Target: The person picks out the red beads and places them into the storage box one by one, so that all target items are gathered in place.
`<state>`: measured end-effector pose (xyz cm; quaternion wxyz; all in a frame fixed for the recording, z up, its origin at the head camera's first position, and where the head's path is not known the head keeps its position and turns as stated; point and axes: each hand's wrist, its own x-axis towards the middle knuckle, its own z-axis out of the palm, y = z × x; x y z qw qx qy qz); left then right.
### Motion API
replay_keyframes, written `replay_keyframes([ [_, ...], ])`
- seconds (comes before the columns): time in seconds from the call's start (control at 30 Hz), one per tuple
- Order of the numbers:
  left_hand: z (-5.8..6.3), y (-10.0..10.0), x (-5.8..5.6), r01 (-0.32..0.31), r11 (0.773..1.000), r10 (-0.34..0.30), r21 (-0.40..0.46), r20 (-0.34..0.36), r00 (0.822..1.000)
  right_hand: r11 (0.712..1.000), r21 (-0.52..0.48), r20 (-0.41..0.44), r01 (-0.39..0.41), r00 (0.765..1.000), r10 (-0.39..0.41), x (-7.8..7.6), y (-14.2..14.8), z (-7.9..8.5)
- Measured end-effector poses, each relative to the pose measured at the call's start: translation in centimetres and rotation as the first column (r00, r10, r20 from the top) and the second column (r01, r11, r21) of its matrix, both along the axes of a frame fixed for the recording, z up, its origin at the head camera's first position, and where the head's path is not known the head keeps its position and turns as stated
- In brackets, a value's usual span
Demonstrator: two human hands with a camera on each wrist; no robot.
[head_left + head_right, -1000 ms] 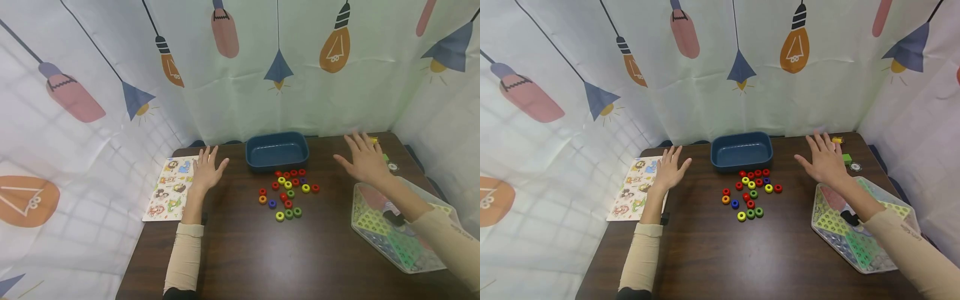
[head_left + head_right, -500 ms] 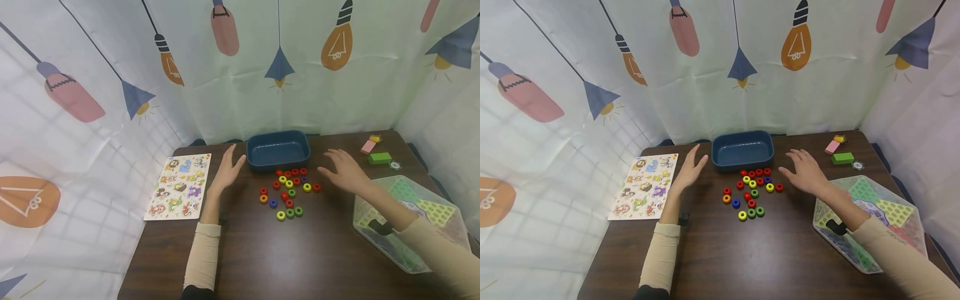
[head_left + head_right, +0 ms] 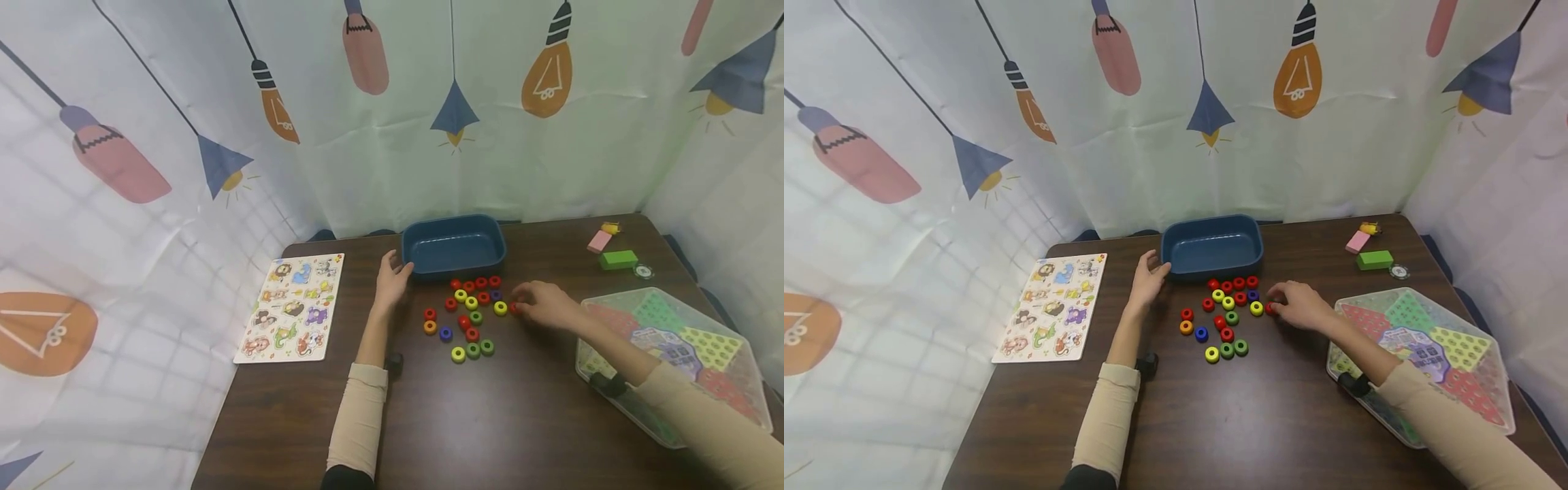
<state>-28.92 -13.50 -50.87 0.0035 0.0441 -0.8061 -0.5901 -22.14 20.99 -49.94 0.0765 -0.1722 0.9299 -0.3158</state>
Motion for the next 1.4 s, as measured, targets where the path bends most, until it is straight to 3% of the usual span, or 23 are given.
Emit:
replay_keyframes([
  [0.13,-0.3,0.4,0.0,-0.003,1.000,0.002,0.025,0.008,1.000,0.992,-0.125,0.174,0.017,0.985,0.005,-0.1,0.0,-0.5],
  [0.27,-0.3,0.7,-0.2,-0.003,0.999,0.003,0.046,-0.002,1.000,0.977,-0.198,0.246,0.075,0.969,-0.024,-0.3,-0.3,-0.8],
  [0.57,-0.2,0.8,-0.4,-0.129,0.970,0.147,0.204,-0.077,0.986,0.944,-0.286,0.345,0.166,0.937,-0.061,-0.4,-0.7,-1.2],
  [0.77,-0.3,1.0,-0.6,-0.171,0.972,0.188,0.162,-0.097,0.977,0.945,-0.279,0.360,0.172,0.931,-0.063,-0.9,0.1,-0.7],
  [0.93,-0.1,1.1,-0.6,-0.185,0.974,0.201,0.130,-0.122,0.972,0.951,-0.281,0.341,0.133,0.940,-0.031,-1.5,0.2,0.8],
  [1.13,0.3,1.2,-0.7,-0.188,0.971,0.209,0.145,-0.146,0.967,0.943,-0.318,0.314,0.095,0.949,0.010,-2.5,-1.4,4.2],
  [1.4,0.1,1.1,-0.6,-0.179,0.968,0.204,0.176,-0.136,0.969,0.905,-0.420,0.368,0.065,0.924,0.104,-6.2,-4.1,7.7],
])
